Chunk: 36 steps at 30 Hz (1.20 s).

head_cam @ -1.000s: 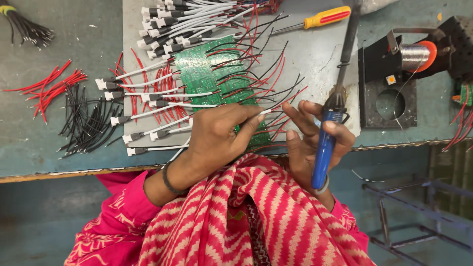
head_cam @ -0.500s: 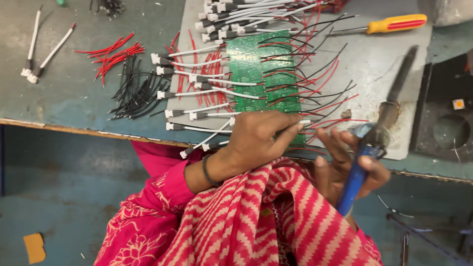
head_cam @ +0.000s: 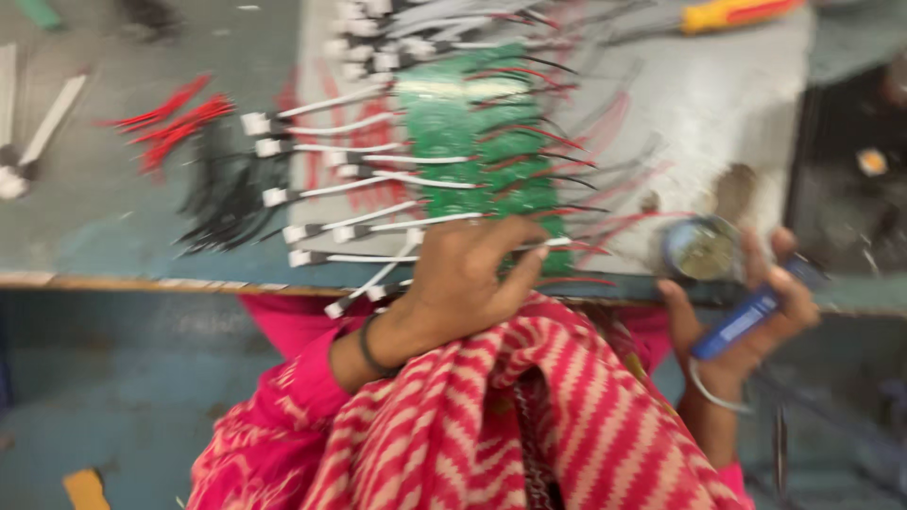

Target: The person solders red and black wires onto green circuit boards at a workbench, holding a wire in place with one hand while applying a soldering iron with the other, working across multiple boards and repositioning wires between solder joints.

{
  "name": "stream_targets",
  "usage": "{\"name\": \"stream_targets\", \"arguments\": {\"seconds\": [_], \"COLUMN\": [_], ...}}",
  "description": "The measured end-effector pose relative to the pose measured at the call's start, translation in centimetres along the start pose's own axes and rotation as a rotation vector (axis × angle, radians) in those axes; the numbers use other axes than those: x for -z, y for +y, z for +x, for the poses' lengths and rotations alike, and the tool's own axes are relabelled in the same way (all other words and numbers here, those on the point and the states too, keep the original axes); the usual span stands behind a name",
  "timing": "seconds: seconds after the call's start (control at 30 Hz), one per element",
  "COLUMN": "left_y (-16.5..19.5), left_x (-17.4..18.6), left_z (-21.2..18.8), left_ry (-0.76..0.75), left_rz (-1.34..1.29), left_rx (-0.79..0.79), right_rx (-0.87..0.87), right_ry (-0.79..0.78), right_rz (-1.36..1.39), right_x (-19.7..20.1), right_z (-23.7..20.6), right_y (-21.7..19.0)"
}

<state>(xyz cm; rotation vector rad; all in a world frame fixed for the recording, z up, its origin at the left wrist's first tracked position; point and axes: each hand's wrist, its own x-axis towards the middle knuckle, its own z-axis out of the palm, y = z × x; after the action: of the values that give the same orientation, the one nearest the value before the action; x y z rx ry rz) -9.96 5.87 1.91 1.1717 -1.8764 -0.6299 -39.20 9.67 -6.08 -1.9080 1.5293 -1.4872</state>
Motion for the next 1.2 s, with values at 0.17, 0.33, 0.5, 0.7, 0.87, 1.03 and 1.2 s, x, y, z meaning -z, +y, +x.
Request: {"name": "stream_targets", "arguments": {"seconds": [0.17,0.33,0.5,0.7,0.87,1.03,1.2], "left_y": [0.7,1.8,2.7,3.1,2.8,2.7,2.7], "left_x": [-1.1,-3.4,-4.7,-5.2,-5.0,-4.7,-4.7], "left_z": [1.2,2.5,3.3,3.4,3.2,2.9,2.8], "left_ry": [-0.086,-0.163,-0.208,-0.215,-0.232,-0.252,-0.252], "left_rz": [-0.003,-0.013,0.021,0.101,0.131,0.144,0.172], "left_rx": [-0.094,-0.146,-0.194,-0.214,-0.207,-0.216,-0.239], "right_rx": [-0.002,-0.047,-0.013,-0.063,-0.059,-0.051,-0.047], "right_ry": [0.001,0.052,0.054,-0.015,-0.044,-0.053,-0.073], "right_rz": [0.056,0.082,0.229,0.406,0.474,0.462,0.463], "right_x": [-0.7,-1.2,-1.4,-1.6,-2.0,-2.0,-2.0], "right_z": [-1.0,-1.3,-1.2,-1.4,-1.2,-1.2,-1.3], "right_y": [1.9,1.9,0.6,-1.7,-2.4,-2.3,-2.2]}}
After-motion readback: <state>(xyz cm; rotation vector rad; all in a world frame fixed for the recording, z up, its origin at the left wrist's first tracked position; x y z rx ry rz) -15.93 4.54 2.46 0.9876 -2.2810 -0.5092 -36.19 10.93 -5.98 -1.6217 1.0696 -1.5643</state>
